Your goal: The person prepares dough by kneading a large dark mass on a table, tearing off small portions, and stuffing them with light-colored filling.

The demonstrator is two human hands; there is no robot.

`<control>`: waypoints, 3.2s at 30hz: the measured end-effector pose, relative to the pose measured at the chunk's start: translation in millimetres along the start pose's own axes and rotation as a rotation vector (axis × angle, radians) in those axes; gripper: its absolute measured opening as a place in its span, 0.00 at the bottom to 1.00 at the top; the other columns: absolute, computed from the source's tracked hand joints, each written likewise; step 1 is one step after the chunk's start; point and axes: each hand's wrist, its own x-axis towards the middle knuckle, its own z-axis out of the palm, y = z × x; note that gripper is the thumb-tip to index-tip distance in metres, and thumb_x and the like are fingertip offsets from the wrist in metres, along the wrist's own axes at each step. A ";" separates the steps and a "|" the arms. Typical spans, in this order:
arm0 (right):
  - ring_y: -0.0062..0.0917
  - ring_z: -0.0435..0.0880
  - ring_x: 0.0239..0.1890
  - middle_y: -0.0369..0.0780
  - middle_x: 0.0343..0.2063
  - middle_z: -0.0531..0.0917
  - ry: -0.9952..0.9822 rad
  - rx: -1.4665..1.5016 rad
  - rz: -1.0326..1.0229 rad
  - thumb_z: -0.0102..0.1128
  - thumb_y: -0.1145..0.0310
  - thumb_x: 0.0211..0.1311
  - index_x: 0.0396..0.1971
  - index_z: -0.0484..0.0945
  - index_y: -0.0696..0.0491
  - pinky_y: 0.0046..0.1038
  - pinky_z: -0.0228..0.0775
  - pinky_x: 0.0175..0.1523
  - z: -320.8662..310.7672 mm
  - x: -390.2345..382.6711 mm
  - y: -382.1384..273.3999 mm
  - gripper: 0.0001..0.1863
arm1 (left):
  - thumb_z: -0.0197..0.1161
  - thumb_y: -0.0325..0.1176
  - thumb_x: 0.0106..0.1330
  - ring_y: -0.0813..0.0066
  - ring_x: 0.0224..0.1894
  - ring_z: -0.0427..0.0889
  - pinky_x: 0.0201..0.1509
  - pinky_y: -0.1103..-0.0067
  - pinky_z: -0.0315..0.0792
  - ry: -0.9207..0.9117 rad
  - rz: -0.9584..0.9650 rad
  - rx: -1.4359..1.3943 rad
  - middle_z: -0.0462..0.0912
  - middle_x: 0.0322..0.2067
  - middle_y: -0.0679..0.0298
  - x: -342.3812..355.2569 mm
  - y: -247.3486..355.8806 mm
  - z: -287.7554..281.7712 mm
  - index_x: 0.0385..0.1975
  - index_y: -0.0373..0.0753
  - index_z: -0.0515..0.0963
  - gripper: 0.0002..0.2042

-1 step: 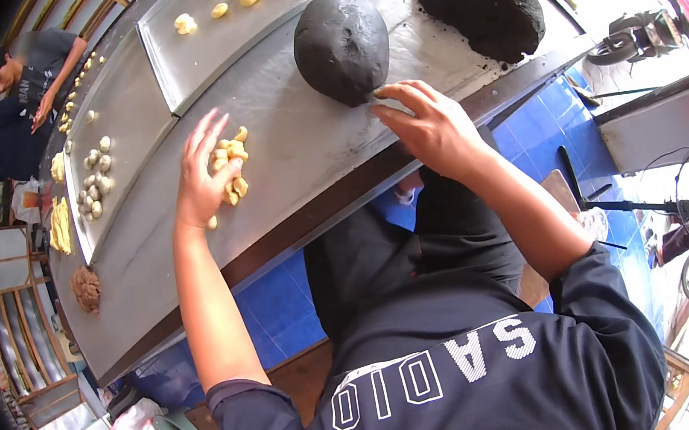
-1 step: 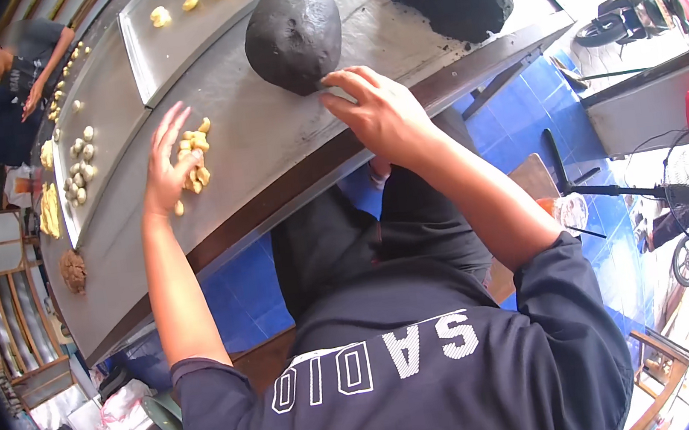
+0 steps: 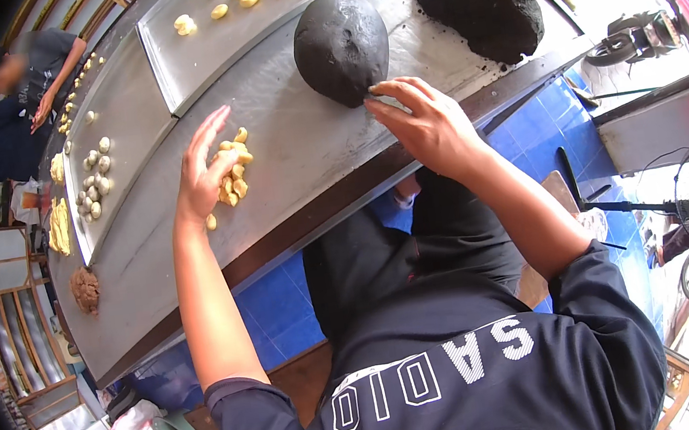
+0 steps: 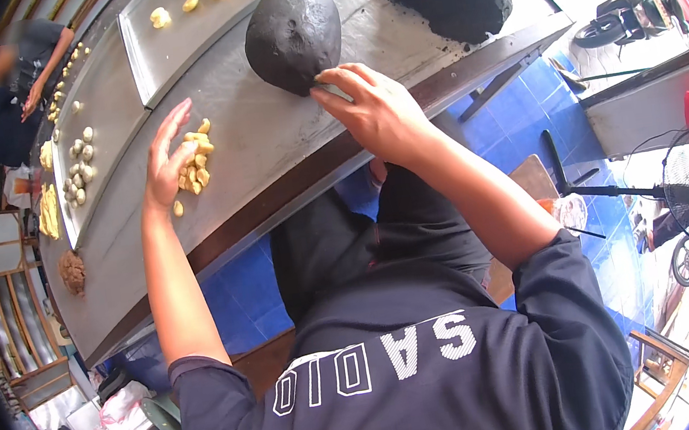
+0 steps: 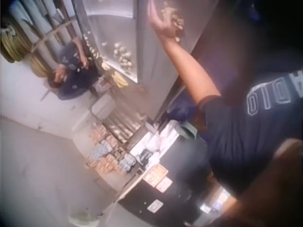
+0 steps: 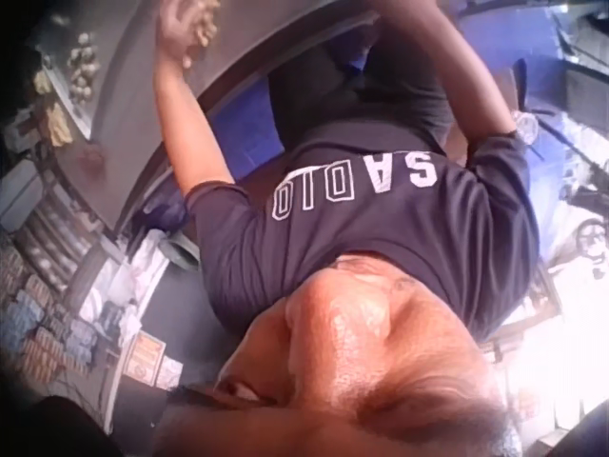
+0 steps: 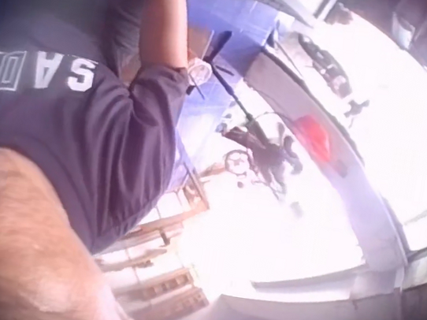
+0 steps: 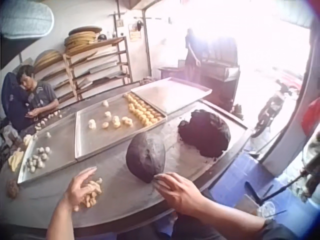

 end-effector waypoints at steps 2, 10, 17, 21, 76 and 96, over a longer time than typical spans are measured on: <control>0.42 0.83 0.64 0.45 0.62 0.83 0.154 -0.060 -0.066 0.69 0.73 0.57 0.61 0.87 0.54 0.42 0.83 0.66 -1.4 14.2 -0.1 0.28 | 0.68 0.38 0.78 0.56 0.71 0.83 0.80 0.64 0.71 0.033 -0.051 0.181 0.85 0.67 0.52 32.7 -1.6 6.9 0.71 0.35 0.81 0.25; 0.41 0.85 0.64 0.41 0.59 0.86 0.298 -0.038 -0.085 0.70 0.72 0.59 0.56 0.90 0.52 0.42 0.84 0.65 19.7 28.1 0.5 0.22 | 0.67 0.38 0.80 0.51 0.57 0.89 0.57 0.57 0.85 0.098 -0.250 0.937 0.90 0.48 0.59 105.5 -64.1 -23.5 0.51 0.45 0.90 0.10; 0.41 0.87 0.63 0.43 0.58 0.85 0.283 -0.038 -0.094 0.69 0.74 0.55 0.58 0.89 0.56 0.40 0.86 0.64 19.7 26.4 2.7 0.27 | 0.69 0.39 0.79 0.47 0.54 0.90 0.55 0.57 0.84 0.112 -0.211 0.929 0.92 0.50 0.55 82.3 -62.6 -21.3 0.51 0.43 0.93 0.11; 0.42 0.87 0.63 0.44 0.58 0.85 0.231 -0.071 -0.149 0.68 0.75 0.53 0.59 0.90 0.55 0.39 0.87 0.64 14.5 28.1 0.5 0.29 | 0.67 0.38 0.80 0.47 0.55 0.90 0.61 0.59 0.84 0.271 -0.100 0.973 0.92 0.52 0.53 64.3 -32.6 -11.6 0.55 0.39 0.91 0.13; 0.37 0.85 0.58 0.39 0.51 0.89 -0.062 0.256 0.090 0.81 0.65 0.63 0.45 0.96 0.49 0.38 0.83 0.63 7.4 9.9 0.1 0.11 | 0.79 0.32 0.71 0.61 0.51 0.88 0.60 0.65 0.77 0.158 0.067 0.680 0.94 0.46 0.63 -32.1 70.3 88.2 0.47 0.39 0.91 0.09; 0.41 0.89 0.51 0.40 0.46 0.88 -0.185 0.408 0.195 0.81 0.69 0.61 0.40 0.91 0.54 0.42 0.85 0.56 -2.6 26.9 0.5 0.10 | 0.74 0.25 0.78 0.75 0.52 0.88 0.59 0.75 0.84 0.418 -0.551 -0.768 0.90 0.57 0.54 -59.6 65.1 88.8 0.56 0.34 0.85 0.11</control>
